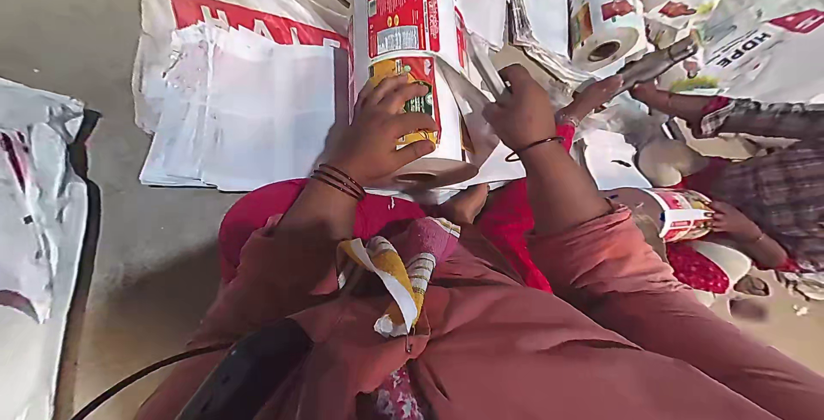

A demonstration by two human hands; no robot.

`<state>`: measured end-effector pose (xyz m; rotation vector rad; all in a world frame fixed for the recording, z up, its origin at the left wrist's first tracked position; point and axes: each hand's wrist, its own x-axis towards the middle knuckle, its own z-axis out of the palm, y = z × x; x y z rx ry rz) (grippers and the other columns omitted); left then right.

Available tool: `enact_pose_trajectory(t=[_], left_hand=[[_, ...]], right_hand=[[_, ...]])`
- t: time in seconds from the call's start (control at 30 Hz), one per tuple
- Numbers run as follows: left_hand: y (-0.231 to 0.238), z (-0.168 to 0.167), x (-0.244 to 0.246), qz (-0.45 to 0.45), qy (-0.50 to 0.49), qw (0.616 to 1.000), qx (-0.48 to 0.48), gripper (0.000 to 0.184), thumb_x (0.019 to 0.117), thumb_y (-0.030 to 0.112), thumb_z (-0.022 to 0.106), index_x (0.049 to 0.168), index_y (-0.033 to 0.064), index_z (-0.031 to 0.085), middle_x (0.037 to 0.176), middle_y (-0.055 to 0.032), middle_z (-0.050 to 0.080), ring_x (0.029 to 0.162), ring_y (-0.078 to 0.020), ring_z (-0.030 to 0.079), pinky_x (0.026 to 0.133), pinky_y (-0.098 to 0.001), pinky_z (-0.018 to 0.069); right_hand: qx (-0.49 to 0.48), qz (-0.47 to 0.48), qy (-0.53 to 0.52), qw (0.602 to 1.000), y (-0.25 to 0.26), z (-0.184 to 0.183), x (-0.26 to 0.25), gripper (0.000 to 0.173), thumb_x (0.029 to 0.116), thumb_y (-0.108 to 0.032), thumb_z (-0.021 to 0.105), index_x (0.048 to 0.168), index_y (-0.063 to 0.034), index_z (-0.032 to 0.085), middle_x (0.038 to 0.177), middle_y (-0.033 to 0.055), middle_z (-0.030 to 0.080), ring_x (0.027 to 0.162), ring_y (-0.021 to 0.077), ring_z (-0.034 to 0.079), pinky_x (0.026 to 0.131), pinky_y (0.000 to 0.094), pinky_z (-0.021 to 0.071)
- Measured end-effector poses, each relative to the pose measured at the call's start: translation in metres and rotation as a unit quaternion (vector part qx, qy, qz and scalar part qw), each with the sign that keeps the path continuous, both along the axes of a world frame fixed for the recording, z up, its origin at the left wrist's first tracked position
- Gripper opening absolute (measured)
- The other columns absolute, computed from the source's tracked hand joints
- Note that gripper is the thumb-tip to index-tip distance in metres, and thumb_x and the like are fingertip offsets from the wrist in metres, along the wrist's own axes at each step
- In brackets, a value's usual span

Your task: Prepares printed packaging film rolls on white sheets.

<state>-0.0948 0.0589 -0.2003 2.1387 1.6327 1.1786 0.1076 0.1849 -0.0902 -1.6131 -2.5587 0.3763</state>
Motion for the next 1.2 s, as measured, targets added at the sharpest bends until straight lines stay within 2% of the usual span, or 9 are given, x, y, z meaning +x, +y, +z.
enact_pose_trajectory(t=[0.13, 0.3, 0.43, 0.53, 0.67, 0.8, 0.93, 1.03, 1.2], left_hand=[[0.001, 0.003, 0.001, 0.001, 0.022, 1.0, -0.001, 0.045, 0.1021, 0.056, 0.043, 0.125, 0.0307, 0.073, 0.154, -0.0064, 0.052, 0.152, -0.0402, 0.03, 0.12, -0.0706, 0.0149], [0.005, 0.003, 0.006, 0.037, 0.025, 0.999, -0.001, 0.046, 0.1007, 0.057, 0.046, 0.12, 0.0246, 0.073, 0.151, -0.0052, 0.055, 0.15, -0.0373, 0.035, 0.119, -0.0706, 0.0187], [0.006, 0.005, 0.007, 0.054, 0.028, 0.998, 0.005, 0.045, 0.0979, 0.056, 0.05, 0.115, 0.0239, 0.075, 0.149, -0.0047, 0.056, 0.148, -0.0353, 0.038, 0.119, -0.0683, 0.0227], [0.007, 0.002, 0.008, 0.054, 0.037, 0.998, 0.007, 0.047, 0.0977, 0.06, 0.049, 0.116, 0.0256, 0.076, 0.149, -0.0032, 0.056, 0.149, -0.0332, 0.037, 0.12, -0.0668, 0.0206], [0.004, 0.004, 0.014, 0.042, 0.076, 0.996, 0.02, 0.051, 0.0987, 0.064, 0.045, 0.125, 0.0302, 0.073, 0.153, -0.0035, 0.052, 0.152, -0.0333, 0.032, 0.121, -0.07, 0.0148], [0.006, -0.003, 0.008, 0.059, -0.078, 0.99, 0.101, 0.041, 0.1038, 0.041, 0.047, 0.112, 0.0155, 0.077, 0.139, -0.0069, 0.063, 0.14, -0.029, 0.048, 0.12, -0.0552, 0.0321], [0.004, -0.008, -0.018, 0.209, -0.329, 0.92, 0.048, 0.053, 0.1101, 0.037, 0.03, 0.126, 0.0005, 0.065, 0.133, -0.0134, 0.064, 0.127, -0.0229, 0.059, 0.11, -0.0454, 0.047], [0.0, 0.001, -0.026, 0.282, -0.476, 0.833, -0.009, 0.053, 0.1118, 0.038, 0.023, 0.129, 0.0028, 0.059, 0.129, -0.0119, 0.065, 0.113, -0.0201, 0.066, 0.097, -0.0414, 0.0544], [-0.004, 0.002, -0.028, 0.264, -0.49, 0.83, -0.035, 0.053, 0.1125, 0.038, 0.023, 0.126, 0.0041, 0.062, 0.12, -0.0105, 0.068, 0.103, -0.0181, 0.069, 0.091, -0.0389, 0.0572]], right_hand=[[-0.017, -0.033, 0.017, 0.999, 0.038, -0.002, 0.025, 0.038, 0.0918, -0.016, 0.068, 0.127, -0.0031, 0.064, 0.105, 0.0249, 0.069, 0.095, 0.0429, 0.067, 0.083, 0.0666, 0.0503], [-0.14, -0.014, 0.229, 0.963, 0.032, -0.023, 0.023, 0.026, 0.0985, -0.016, 0.064, 0.122, -0.0053, 0.065, 0.086, 0.0064, 0.065, 0.056, 0.01, 0.053, 0.052, 0.0288, 0.0482], [-0.04, 0.084, 0.129, 0.987, 0.028, -0.017, -0.011, 0.05, 0.0899, -0.038, 0.079, 0.121, -0.0014, 0.067, 0.115, 0.0216, 0.066, 0.101, 0.0339, 0.066, 0.088, 0.0564, 0.0537], [-0.013, 0.103, 0.043, 0.994, 0.021, -0.005, -0.037, 0.037, 0.0932, -0.029, 0.076, 0.118, -0.0043, 0.065, 0.101, 0.0184, 0.07, 0.094, 0.0366, 0.069, 0.082, 0.0597, 0.0544], [-0.09, 0.038, 0.149, 0.984, 0.048, 0.006, -0.055, 0.041, 0.1015, -0.016, 0.059, 0.139, -0.0035, 0.047, 0.102, 0.0174, 0.066, 0.07, 0.0276, 0.068, 0.066, 0.05, 0.0594], [-0.153, 0.021, 0.093, 0.984, 0.082, 0.014, -0.076, 0.033, 0.1089, -0.017, 0.047, 0.137, -0.0005, 0.05, 0.105, 0.019, 0.069, 0.08, 0.0289, 0.073, 0.074, 0.0489, 0.0619], [-0.114, 0.024, 0.008, 0.993, 0.1, 0.017, -0.105, 0.039, 0.1097, -0.021, 0.044, 0.146, -0.0085, 0.048, 0.11, 0.0195, 0.07, 0.077, 0.0316, 0.072, 0.073, 0.0527, 0.0608], [-0.111, 0.016, 0.008, 0.994, 0.109, 0.019, -0.12, 0.052, 0.1113, -0.026, 0.041, 0.162, -0.0229, 0.031, 0.112, 0.0203, 0.071, 0.071, 0.032, 0.071, 0.067, 0.0518, 0.0602], [-0.13, 0.002, 0.015, 0.991, 0.112, 0.023, -0.134, 0.044, 0.1093, -0.025, 0.048, 0.154, -0.0237, 0.047, 0.107, 0.0184, 0.071, 0.064, 0.0259, 0.067, 0.059, 0.0438, 0.0581]])
